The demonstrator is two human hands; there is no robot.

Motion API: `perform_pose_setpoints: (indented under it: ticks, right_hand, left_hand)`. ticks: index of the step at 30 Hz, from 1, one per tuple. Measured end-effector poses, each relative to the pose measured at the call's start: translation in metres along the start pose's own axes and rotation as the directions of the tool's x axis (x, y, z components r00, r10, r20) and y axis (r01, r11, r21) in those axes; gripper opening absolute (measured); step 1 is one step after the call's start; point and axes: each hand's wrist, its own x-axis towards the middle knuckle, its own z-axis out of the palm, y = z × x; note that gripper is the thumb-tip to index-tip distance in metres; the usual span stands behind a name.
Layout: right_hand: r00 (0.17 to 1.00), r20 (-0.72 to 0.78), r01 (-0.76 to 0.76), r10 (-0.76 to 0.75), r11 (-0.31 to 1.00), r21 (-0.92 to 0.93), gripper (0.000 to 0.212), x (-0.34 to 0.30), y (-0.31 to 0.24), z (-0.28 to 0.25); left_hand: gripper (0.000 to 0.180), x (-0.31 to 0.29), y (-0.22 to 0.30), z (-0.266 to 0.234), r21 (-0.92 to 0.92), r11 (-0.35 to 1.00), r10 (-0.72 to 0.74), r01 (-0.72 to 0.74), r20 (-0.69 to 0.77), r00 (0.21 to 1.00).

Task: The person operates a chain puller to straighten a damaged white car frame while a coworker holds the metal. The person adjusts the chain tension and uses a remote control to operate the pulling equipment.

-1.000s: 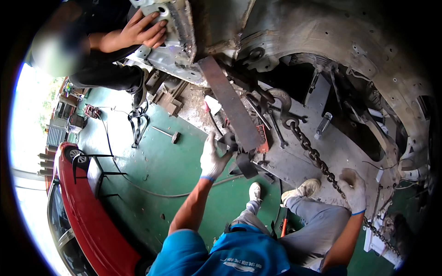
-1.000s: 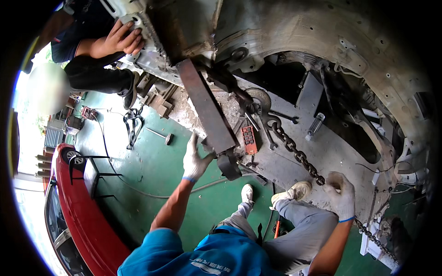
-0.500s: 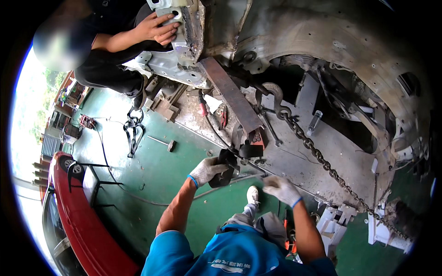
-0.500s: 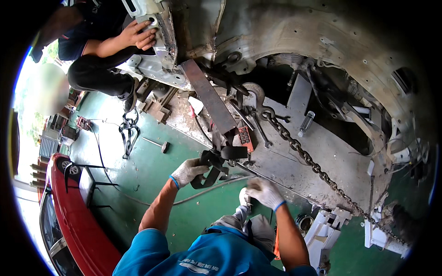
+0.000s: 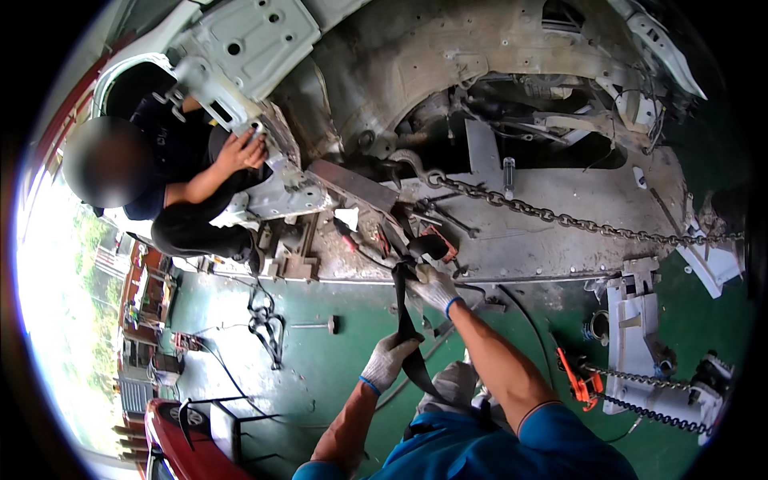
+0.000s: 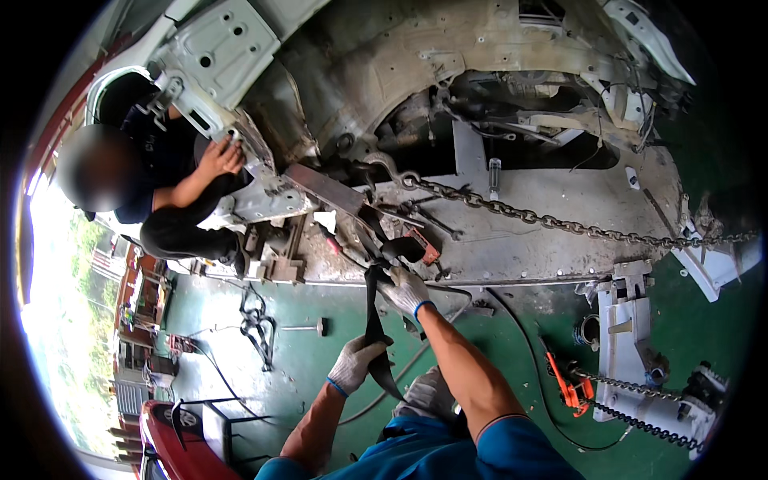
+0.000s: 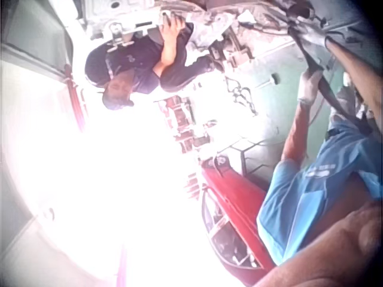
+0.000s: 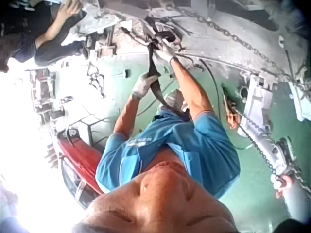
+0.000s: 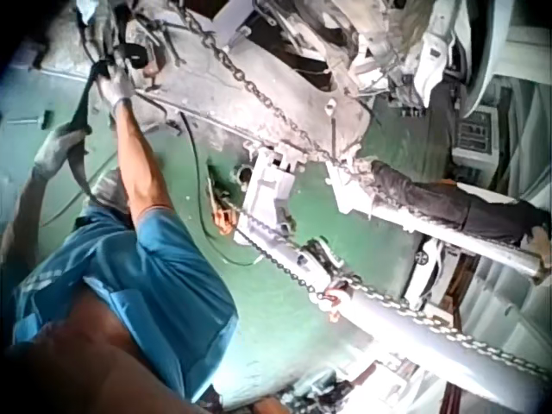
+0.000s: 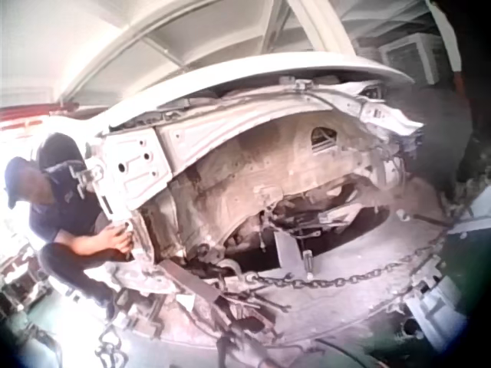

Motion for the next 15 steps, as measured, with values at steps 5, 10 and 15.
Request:
perform_pose_setpoints:
  ticks: [5,10,15]
  right_hand:
    - [0.983,0.072,-0.162,0.171,0.98,-0.117,0.047,0.024,-0.006,0.06]
    - [0.933,-0.19,-0.288,0.305,0.951,0.113,0.034,0.028,0.022,0.122]
    - [0.93,-0.212,-0.088,0.302,0.74,0.667,0.029,-0.017,0.027,0.142]
  left_hand:
    - [0.033,-0.034,0.019,-0.024,0.32,0.947,0.002,-0.026,0.075,0.997]
    - [0.03,-0.028,-0.001,-0.038,0.781,0.609,0.023,-0.14,0.159,0.987]
    - [0.024,0.005,-0.042,-0.108,0.851,0.471,0.037,-0.231,0.243,0.969]
